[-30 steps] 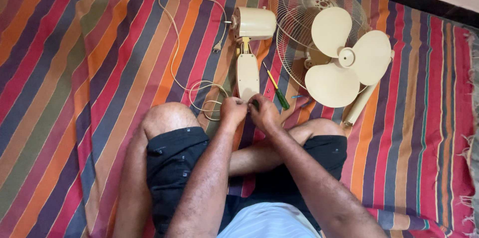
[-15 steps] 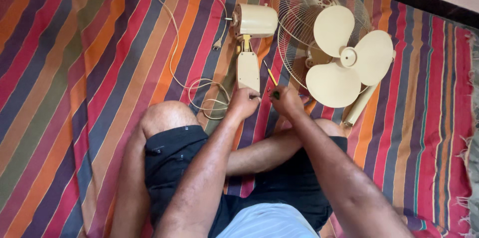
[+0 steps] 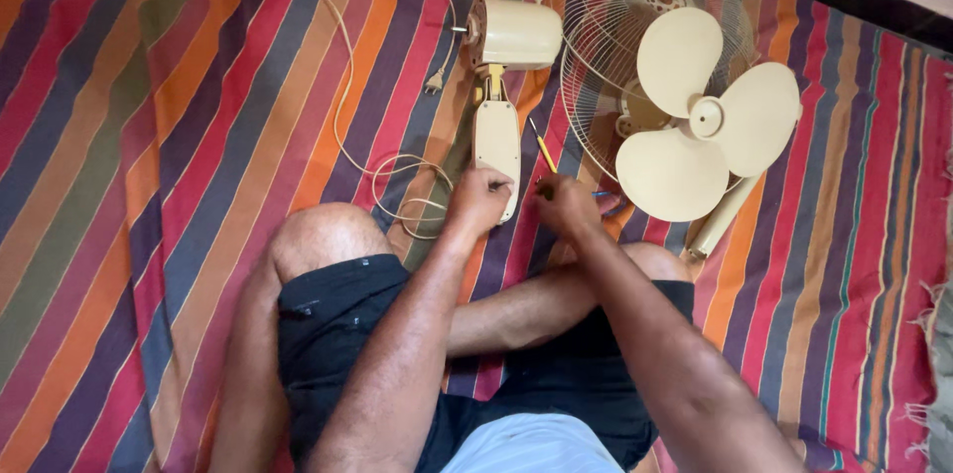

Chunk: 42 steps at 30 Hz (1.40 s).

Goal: The person sits on a striped mat and uses a screwdriver to remove screws from the base of a disassembled electric fan. The fan blades and cage are already detached and placed nearby. The person repeatedly unscrews fasteners from the fan base throughout the clip.

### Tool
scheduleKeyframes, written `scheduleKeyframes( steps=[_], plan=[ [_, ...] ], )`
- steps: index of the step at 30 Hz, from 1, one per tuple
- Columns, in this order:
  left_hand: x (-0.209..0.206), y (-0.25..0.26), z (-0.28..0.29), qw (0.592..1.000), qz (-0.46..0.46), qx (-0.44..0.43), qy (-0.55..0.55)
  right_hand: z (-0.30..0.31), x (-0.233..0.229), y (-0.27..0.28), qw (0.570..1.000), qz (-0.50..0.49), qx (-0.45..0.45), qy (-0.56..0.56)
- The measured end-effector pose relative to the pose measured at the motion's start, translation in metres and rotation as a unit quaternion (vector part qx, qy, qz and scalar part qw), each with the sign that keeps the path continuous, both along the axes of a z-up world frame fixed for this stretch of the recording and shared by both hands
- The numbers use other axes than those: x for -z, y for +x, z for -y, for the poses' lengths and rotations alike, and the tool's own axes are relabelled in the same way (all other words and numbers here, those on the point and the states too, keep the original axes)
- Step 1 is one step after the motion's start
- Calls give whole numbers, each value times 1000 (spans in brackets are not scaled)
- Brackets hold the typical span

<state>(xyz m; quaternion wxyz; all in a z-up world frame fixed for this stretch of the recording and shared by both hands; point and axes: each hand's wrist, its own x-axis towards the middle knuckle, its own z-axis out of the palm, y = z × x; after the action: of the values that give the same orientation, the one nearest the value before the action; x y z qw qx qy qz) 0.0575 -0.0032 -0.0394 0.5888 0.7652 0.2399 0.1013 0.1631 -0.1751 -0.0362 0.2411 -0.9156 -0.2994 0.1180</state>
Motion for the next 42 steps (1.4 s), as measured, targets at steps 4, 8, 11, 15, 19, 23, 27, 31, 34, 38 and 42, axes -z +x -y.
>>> scheduleKeyframes(
  steps=[4, 8, 11, 15, 19, 23, 27, 31, 34, 38, 42],
  plan=[
    [-18, 4, -21, 998, 58, -7, 30, 1, -38, 29, 946, -202, 177, 180],
    [-45, 16, -49, 996, 57, -15, 62, -18, -88, 46, 877, -232, 159, 390],
    [-64, 31, -61, 991, 97, -33, 82, -42, -116, 41, 862, -158, 98, 471],
    [-67, 39, -66, 991, 111, -35, 65, -70, -122, 37, 843, -89, 59, 527],
    [-66, 47, -65, 986, 136, -43, 84, -94, -109, 44, 817, -95, 29, 567],
    [-69, 66, -70, 976, 122, 0, 178, -102, -90, 45, 834, -52, 31, 548],
    [-67, 83, -77, 956, 112, 40, 267, -98, -75, 52, 837, -88, 39, 539],
    [-72, 91, -74, 952, 97, 18, 291, -102, -75, 61, 820, -146, 37, 552],
    [-72, 93, -67, 960, 52, 18, 273, -98, -76, 61, 817, -158, 51, 552],
    [-66, 91, -65, 961, 61, 11, 268, -91, -77, 58, 828, -133, 42, 543],
    [-63, 90, -63, 956, 61, 9, 288, -89, -77, 54, 835, -130, 40, 533]
  ],
)
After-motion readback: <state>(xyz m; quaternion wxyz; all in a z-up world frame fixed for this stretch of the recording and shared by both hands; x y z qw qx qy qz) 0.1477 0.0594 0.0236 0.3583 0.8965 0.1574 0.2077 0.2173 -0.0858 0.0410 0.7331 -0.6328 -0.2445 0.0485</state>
